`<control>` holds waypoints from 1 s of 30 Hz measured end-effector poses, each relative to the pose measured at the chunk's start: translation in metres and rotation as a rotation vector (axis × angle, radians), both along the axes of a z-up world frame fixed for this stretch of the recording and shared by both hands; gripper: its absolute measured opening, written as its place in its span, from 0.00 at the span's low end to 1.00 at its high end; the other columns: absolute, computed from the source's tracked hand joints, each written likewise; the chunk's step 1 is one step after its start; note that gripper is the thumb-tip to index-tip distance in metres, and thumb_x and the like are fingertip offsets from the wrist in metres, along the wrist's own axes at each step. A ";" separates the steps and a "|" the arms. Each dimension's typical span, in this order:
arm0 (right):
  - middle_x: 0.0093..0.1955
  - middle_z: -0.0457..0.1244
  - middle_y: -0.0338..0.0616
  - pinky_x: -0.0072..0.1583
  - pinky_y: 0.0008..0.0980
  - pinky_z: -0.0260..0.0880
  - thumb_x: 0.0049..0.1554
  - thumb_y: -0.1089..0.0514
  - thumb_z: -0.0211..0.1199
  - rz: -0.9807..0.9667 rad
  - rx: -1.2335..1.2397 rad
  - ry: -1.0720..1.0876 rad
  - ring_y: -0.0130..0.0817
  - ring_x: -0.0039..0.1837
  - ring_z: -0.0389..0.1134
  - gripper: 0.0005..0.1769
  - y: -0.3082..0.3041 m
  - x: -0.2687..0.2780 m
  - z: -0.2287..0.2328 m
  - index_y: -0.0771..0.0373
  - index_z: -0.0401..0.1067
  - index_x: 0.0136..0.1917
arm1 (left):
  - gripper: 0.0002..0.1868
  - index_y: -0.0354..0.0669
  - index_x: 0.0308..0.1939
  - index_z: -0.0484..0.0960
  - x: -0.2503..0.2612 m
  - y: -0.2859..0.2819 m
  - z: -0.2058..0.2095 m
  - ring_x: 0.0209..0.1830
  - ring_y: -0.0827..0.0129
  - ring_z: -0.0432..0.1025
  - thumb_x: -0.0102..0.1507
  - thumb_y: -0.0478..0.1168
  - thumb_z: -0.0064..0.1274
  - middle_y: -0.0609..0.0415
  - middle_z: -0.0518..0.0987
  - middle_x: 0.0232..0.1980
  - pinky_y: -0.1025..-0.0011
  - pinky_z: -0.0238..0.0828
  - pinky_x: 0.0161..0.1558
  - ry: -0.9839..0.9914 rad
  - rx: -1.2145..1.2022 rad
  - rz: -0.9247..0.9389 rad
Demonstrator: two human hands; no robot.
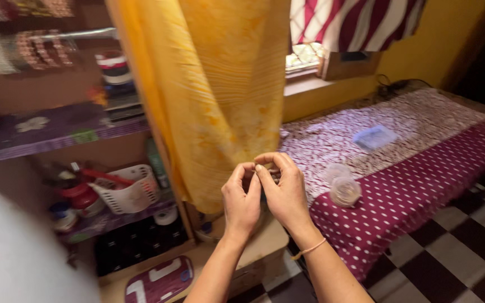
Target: The person removes bracelets from a metal rod and places them into a wall-mounted jewelry organizer. They then place a plastic container and a small jar onto a shelf inside the organizer and close the cabinet door.
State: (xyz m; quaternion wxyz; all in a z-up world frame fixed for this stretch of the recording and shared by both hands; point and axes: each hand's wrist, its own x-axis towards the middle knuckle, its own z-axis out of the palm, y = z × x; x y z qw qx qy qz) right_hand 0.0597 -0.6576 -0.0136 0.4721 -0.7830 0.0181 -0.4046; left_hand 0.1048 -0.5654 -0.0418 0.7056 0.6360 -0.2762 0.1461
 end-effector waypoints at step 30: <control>0.55 0.65 0.45 0.48 0.30 0.74 0.52 0.63 0.67 -0.082 0.181 0.422 0.31 0.46 0.72 0.16 -0.370 0.002 -0.213 0.64 0.73 0.55 | 0.21 0.36 0.57 0.78 0.024 -0.326 -0.224 0.51 0.61 0.79 0.61 0.40 0.57 0.45 0.83 0.54 0.66 0.74 0.54 0.415 0.369 0.088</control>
